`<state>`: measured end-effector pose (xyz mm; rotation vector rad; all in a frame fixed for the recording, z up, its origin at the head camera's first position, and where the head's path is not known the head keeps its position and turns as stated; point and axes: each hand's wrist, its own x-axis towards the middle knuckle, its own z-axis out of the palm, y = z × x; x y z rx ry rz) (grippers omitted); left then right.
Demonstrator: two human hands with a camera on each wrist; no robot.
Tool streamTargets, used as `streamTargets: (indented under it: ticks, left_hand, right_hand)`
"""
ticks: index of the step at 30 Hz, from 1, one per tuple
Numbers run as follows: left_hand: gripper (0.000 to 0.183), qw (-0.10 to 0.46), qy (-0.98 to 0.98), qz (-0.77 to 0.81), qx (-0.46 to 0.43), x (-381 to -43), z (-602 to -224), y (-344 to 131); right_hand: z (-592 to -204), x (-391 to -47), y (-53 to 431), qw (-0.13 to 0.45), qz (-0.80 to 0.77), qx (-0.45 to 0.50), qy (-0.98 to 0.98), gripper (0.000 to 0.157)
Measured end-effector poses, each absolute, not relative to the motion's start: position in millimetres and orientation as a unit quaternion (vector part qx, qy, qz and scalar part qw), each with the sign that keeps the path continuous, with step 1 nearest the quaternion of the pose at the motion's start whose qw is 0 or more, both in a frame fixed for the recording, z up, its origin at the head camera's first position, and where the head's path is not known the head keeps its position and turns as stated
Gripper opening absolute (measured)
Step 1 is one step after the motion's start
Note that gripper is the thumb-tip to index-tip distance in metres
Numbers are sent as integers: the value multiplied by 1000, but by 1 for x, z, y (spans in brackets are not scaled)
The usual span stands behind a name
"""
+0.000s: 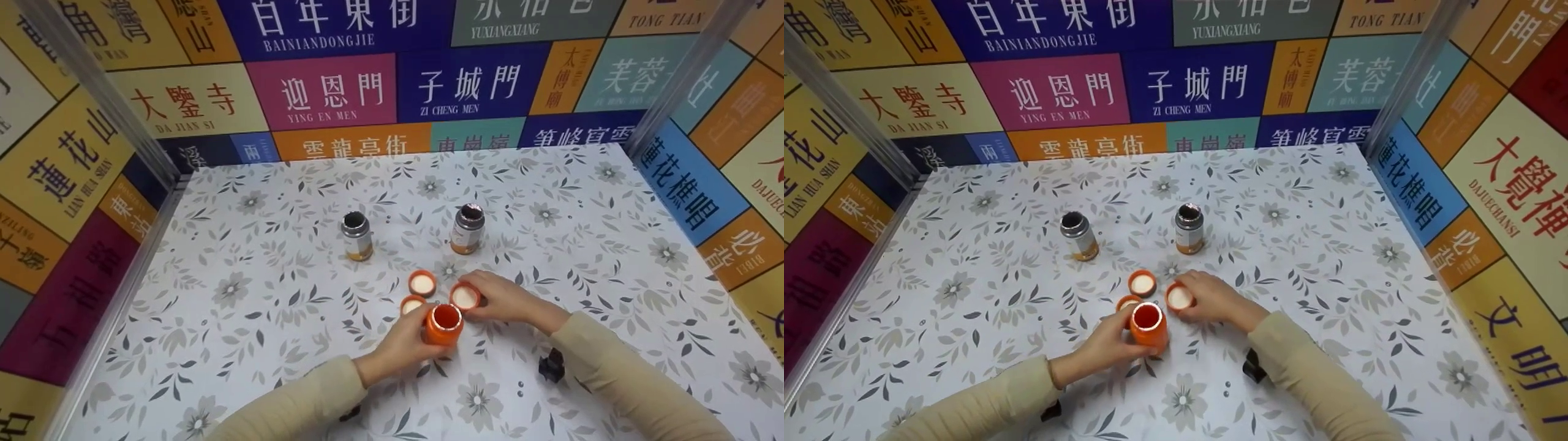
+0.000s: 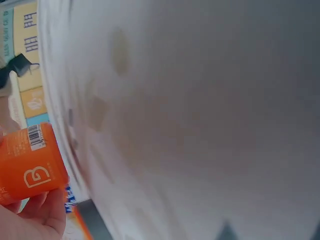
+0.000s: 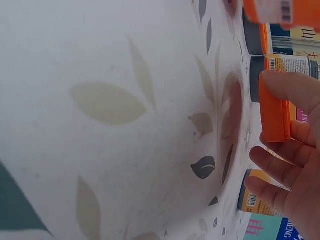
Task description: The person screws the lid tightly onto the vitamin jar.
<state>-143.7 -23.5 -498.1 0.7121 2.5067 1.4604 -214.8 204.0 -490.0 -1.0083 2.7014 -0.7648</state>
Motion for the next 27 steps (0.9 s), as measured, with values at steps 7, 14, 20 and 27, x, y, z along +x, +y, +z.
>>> streamTargets:
  ticks: [7, 14, 20, 27]
  left_hand:
    - [59, 58, 830, 511, 213, -161, -503, -26]
    - [54, 29, 846, 488, 213, -177, -502, -28]
    - [59, 36, 857, 471, 204, -187, -497, -28]
    - [67, 75, 855, 474, 199, -200, -495, -32]
  right_hand:
    - [-483, -216, 205, 55, -284, -336, 896, 49]
    - [-462, -216, 199, 46, -299, -343, 889, 48]
    - [-444, -214, 193, 25, -297, -359, 884, 46]
    - [-429, -213, 185, 11, -253, -359, 898, 58]
